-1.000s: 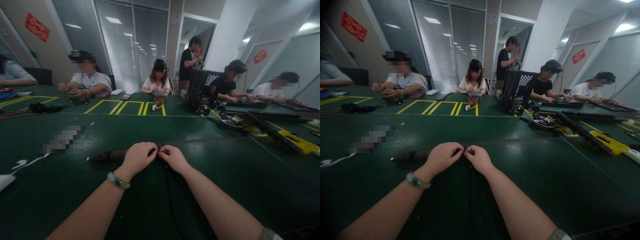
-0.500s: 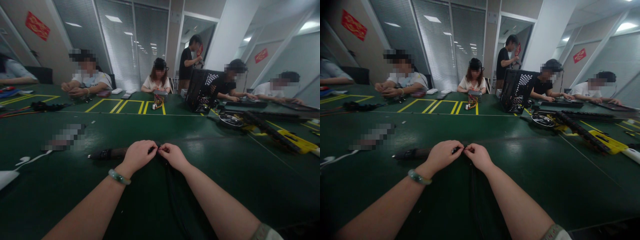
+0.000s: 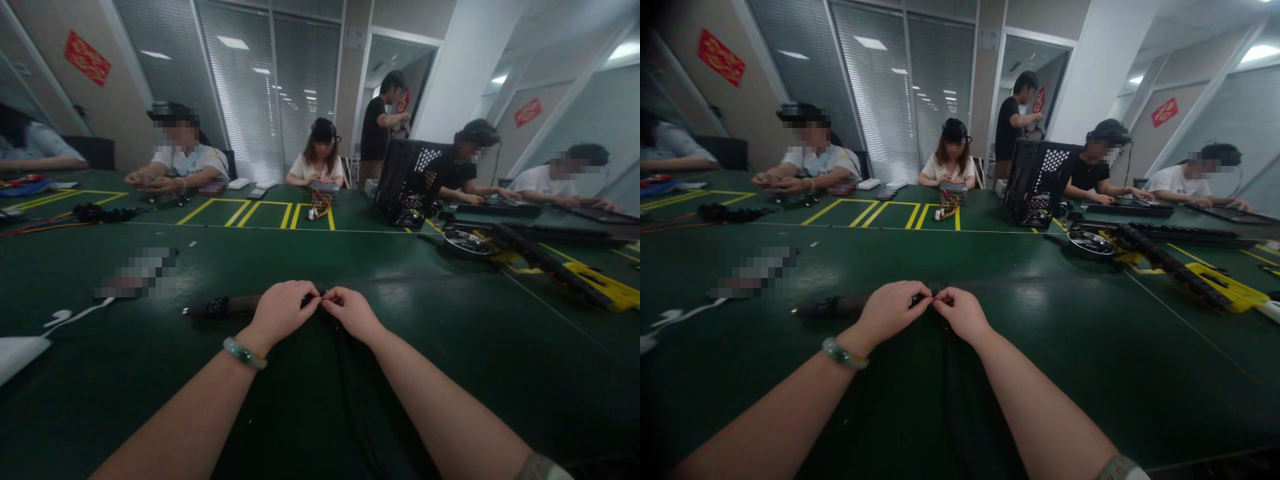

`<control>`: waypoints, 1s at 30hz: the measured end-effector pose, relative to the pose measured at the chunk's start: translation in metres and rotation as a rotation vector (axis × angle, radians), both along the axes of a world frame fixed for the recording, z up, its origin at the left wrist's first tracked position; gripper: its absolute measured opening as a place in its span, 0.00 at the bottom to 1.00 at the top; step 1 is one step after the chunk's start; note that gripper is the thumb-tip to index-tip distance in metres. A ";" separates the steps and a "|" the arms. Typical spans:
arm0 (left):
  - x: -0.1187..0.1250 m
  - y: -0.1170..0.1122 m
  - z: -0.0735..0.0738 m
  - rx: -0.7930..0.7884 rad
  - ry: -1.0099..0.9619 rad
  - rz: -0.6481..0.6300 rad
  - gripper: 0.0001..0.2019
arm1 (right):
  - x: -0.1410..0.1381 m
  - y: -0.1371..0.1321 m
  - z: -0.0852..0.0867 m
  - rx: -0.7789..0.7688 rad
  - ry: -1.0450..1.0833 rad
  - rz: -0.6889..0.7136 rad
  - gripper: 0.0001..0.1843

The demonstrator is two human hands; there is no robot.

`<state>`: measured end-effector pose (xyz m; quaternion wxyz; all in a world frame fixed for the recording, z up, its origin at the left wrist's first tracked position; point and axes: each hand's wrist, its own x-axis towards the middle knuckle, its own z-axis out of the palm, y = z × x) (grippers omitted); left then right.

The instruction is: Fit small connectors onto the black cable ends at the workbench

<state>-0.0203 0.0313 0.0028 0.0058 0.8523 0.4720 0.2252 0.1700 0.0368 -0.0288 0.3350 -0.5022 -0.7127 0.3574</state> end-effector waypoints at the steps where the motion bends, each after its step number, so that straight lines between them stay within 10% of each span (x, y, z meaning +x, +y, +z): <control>1: 0.000 0.000 0.000 -0.003 0.002 -0.001 0.11 | 0.000 0.000 0.001 0.004 -0.007 -0.002 0.09; 30: -0.002 -0.001 0.001 0.010 -0.008 -0.039 0.09 | 0.000 -0.003 0.006 0.006 -0.024 0.006 0.10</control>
